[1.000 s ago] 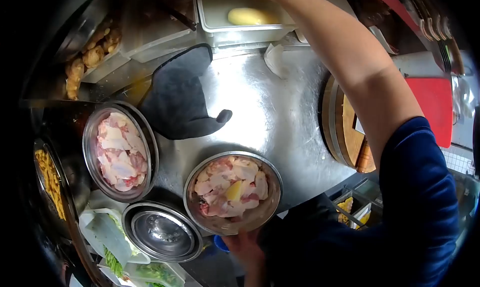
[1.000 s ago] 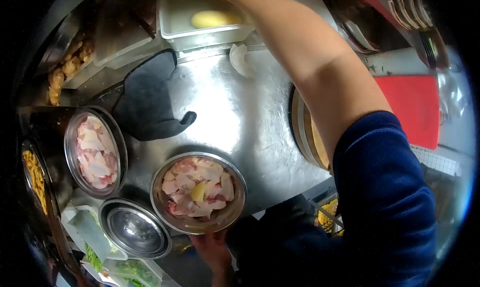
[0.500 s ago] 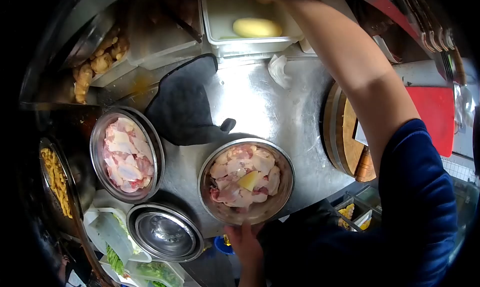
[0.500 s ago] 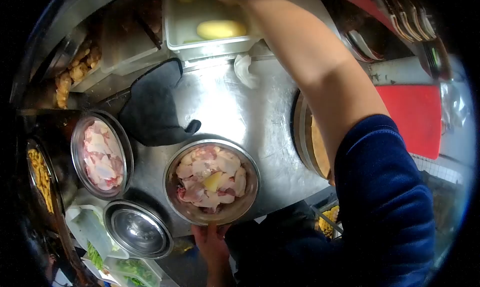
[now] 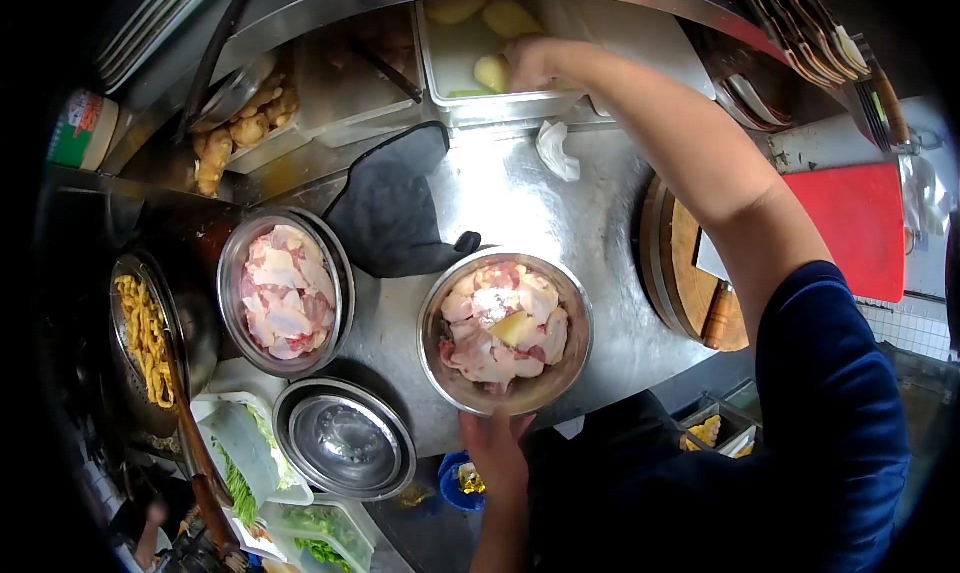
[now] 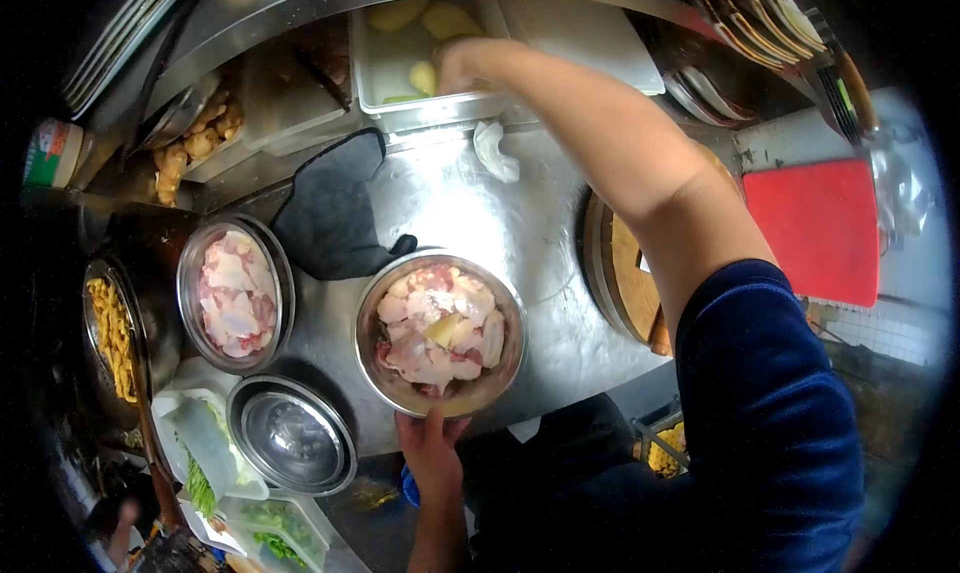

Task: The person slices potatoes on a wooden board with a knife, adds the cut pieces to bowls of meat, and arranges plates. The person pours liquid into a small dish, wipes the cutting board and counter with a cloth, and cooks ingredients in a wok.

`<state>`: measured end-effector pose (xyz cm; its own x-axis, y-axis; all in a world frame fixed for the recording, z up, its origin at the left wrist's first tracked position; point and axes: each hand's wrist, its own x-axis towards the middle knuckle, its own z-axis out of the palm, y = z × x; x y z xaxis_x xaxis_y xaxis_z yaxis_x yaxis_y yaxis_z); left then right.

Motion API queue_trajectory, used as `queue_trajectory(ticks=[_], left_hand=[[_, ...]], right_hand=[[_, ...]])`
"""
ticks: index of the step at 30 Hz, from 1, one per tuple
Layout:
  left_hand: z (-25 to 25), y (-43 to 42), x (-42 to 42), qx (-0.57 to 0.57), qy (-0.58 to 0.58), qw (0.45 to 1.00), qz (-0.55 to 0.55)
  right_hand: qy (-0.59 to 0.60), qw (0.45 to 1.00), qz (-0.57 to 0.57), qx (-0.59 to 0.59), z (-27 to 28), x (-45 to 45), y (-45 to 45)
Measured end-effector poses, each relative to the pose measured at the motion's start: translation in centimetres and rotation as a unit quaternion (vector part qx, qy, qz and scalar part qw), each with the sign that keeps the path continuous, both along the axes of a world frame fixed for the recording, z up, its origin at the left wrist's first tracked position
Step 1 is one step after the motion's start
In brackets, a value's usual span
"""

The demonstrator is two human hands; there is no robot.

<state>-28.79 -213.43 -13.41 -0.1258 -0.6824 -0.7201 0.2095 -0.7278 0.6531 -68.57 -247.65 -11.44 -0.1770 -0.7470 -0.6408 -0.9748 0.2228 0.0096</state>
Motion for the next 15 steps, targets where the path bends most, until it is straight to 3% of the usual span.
queue_trajectory(ticks=[1, 4, 7, 8, 9, 12, 15], left_hand=[[0.1, -0.2, 0.1, 0.002, -0.002, 1.0, -0.009], [-0.3, -0.3, -0.6, -0.001, -0.015, 1.0, -0.022], [-0.7, 0.1, -1.5, 0.001, 0.013, 1.0, -0.021], [-0.2, 0.4, -0.7, 0.009, 0.035, 0.999, -0.029], [0.5, 0.7, -1.3, 0.058, 0.009, 0.998, -0.027], [1.4, 2.7, 0.5, 0.144, -0.054, 0.953, -0.262], [3.6, 6.2, -1.8, -0.045, -0.095, 0.933, -0.345]], right_hand=[[-0.026, 0.999, -0.031, 0.019, -0.1, -0.3, -0.1], [-0.157, 0.954, -0.139, -0.213, 0.2, -1.3, 1.2], [-0.348, 0.858, -0.337, -0.169, 0.7, -1.6, 1.6], [-0.349, 0.847, -0.356, -0.183, 2.3, -1.0, 3.2], [-0.362, 0.836, -0.366, -0.192, 3.2, -1.3, 3.6], [-0.38, 0.833, -0.354, -0.191, 7.9, -2.4, 9.1], [-0.321, 0.883, -0.246, -0.238, 12.2, -2.7, 19.6]])
